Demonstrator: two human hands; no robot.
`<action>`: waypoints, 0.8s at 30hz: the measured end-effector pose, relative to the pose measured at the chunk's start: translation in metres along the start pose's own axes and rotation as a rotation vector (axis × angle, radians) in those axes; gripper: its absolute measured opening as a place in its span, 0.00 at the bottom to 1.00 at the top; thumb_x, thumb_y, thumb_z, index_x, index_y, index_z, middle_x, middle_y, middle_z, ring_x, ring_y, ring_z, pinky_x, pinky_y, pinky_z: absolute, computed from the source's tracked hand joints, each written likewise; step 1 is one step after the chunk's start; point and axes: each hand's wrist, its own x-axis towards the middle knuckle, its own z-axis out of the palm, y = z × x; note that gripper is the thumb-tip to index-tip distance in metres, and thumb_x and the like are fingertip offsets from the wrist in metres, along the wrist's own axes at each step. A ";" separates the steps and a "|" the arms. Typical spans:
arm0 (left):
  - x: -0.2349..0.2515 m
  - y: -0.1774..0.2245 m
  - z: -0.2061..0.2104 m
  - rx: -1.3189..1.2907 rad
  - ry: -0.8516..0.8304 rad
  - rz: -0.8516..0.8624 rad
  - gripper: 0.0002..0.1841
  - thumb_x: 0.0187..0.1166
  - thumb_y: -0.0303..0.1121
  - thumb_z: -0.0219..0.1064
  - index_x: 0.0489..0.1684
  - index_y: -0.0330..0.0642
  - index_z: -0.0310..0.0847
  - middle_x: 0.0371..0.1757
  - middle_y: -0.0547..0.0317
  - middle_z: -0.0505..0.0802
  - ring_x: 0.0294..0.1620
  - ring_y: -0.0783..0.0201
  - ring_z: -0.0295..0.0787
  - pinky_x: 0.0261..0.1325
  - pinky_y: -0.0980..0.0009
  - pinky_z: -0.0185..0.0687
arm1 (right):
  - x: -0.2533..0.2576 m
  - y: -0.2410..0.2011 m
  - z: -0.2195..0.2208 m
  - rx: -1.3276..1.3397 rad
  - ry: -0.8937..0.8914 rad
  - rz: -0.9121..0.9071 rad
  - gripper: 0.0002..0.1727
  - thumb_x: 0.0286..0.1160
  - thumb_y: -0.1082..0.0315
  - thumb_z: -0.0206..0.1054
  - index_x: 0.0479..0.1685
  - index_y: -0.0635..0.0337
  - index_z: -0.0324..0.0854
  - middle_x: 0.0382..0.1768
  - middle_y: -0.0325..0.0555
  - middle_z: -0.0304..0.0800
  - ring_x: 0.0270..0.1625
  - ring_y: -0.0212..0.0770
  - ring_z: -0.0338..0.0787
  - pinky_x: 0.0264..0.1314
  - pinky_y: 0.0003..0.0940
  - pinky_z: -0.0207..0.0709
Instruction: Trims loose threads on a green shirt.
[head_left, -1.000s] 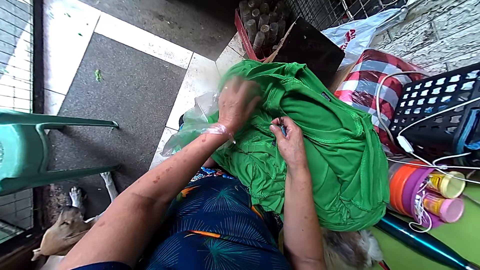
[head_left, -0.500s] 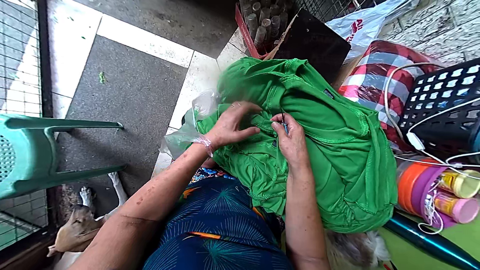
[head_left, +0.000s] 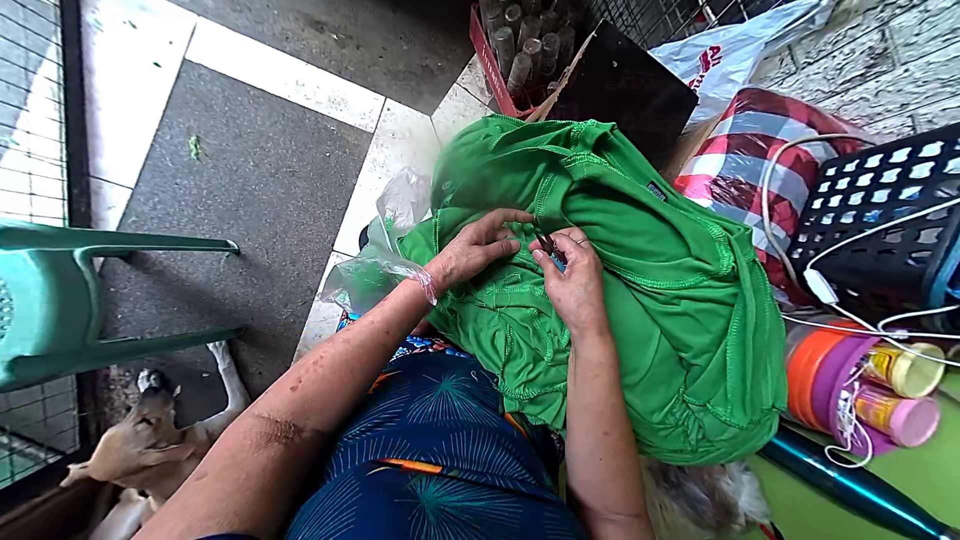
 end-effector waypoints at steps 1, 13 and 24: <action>0.000 0.000 0.001 -0.013 0.012 -0.003 0.20 0.85 0.27 0.58 0.75 0.35 0.71 0.39 0.66 0.91 0.37 0.81 0.84 0.49 0.80 0.80 | 0.000 0.000 0.000 -0.017 -0.012 -0.004 0.08 0.79 0.73 0.70 0.46 0.71 0.89 0.52 0.61 0.87 0.52 0.52 0.88 0.55 0.50 0.80; 0.002 0.001 0.007 -0.040 0.055 -0.054 0.21 0.82 0.25 0.61 0.73 0.33 0.70 0.37 0.65 0.92 0.35 0.80 0.86 0.48 0.79 0.82 | -0.002 -0.009 0.010 -0.237 0.024 -0.104 0.07 0.78 0.81 0.63 0.48 0.74 0.84 0.52 0.66 0.86 0.44 0.61 0.92 0.42 0.55 0.85; 0.000 -0.004 0.004 -0.008 0.038 -0.027 0.21 0.84 0.28 0.59 0.76 0.37 0.71 0.29 0.72 0.84 0.29 0.81 0.77 0.42 0.81 0.76 | -0.016 -0.005 -0.028 -0.049 -0.111 -0.067 0.18 0.78 0.72 0.71 0.65 0.66 0.80 0.58 0.60 0.86 0.55 0.53 0.89 0.55 0.51 0.83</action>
